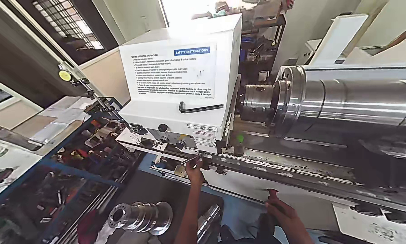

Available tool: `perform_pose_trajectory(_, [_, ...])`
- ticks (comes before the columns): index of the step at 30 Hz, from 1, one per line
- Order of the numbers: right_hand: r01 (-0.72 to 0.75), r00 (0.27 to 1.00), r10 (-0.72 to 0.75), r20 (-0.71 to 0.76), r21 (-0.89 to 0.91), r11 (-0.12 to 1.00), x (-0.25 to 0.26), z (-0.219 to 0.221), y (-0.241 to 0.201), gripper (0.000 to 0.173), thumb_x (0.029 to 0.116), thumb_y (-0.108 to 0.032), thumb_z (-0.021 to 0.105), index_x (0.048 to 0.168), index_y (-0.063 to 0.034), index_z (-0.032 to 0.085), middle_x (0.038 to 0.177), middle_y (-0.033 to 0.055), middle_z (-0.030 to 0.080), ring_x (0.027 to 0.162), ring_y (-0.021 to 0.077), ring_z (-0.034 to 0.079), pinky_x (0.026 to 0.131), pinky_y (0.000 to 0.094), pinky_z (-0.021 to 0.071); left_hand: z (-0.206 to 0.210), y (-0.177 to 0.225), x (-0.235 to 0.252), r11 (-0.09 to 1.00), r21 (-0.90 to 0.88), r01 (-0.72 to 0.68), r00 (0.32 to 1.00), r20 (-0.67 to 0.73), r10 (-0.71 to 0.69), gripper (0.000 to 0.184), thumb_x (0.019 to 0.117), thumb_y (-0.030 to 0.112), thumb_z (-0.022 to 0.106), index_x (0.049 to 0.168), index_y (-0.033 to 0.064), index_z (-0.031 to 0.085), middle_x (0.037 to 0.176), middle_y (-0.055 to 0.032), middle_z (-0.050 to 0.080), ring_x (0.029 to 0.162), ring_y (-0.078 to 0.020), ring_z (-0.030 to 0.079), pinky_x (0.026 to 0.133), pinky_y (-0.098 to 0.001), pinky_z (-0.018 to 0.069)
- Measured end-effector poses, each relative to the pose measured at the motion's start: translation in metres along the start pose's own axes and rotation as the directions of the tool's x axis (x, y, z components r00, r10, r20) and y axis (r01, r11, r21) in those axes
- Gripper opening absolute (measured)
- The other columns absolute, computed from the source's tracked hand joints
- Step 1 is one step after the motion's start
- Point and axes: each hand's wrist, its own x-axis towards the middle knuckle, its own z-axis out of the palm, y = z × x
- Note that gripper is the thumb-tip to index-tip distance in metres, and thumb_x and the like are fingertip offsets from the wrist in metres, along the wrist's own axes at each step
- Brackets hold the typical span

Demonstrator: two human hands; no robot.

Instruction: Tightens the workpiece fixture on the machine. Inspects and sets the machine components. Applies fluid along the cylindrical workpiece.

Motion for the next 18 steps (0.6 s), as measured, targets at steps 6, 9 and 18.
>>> perform_pose_trajectory(6, [0.031,0.999,-0.031,0.012,-0.022,0.999,0.006,-0.002,0.0,0.012,0.0985,-0.01,0.061,0.103,0.0002,0.065,0.076,0.0027,0.064,0.059,0.0093,0.06,0.056,0.0258,0.0537,-0.014,0.041,-0.039,0.987,0.148,0.065,0.97,-0.241,-0.028,0.044,0.0947,0.001,0.065,0.134,-0.0117,0.049,0.123,-0.0263,0.058,0.103,-0.0278,0.06,0.086,-0.0419,0.0535])
perform_pose_trajectory(9, [0.035,0.999,-0.035,0.009,-0.026,0.999,0.007,-0.003,0.002,0.014,0.0981,-0.011,0.06,0.104,0.001,0.065,0.075,0.0032,0.064,0.058,0.0099,0.06,0.056,0.0266,0.0537,-0.02,0.076,-0.05,0.964,0.245,-0.105,0.916,-0.354,0.19,0.04,0.094,-0.001,0.061,0.129,-0.0142,0.049,0.12,-0.0256,0.058,0.104,-0.0248,0.059,0.09,-0.0354,0.0515])
perform_pose_trajectory(18, [0.043,0.998,-0.041,0.045,-0.045,0.998,0.006,0.003,0.0,0.016,0.0983,-0.012,0.06,0.105,0.0009,0.065,0.074,0.0018,0.064,0.057,0.0086,0.059,0.054,0.0253,0.0528,-0.019,0.138,-0.035,0.93,0.152,-0.334,0.927,-0.127,0.354,0.019,0.0942,-0.003,0.059,0.112,-0.0073,0.057,0.093,-0.0063,0.063,0.079,-0.0064,0.062,0.073,-0.0228,0.0548])
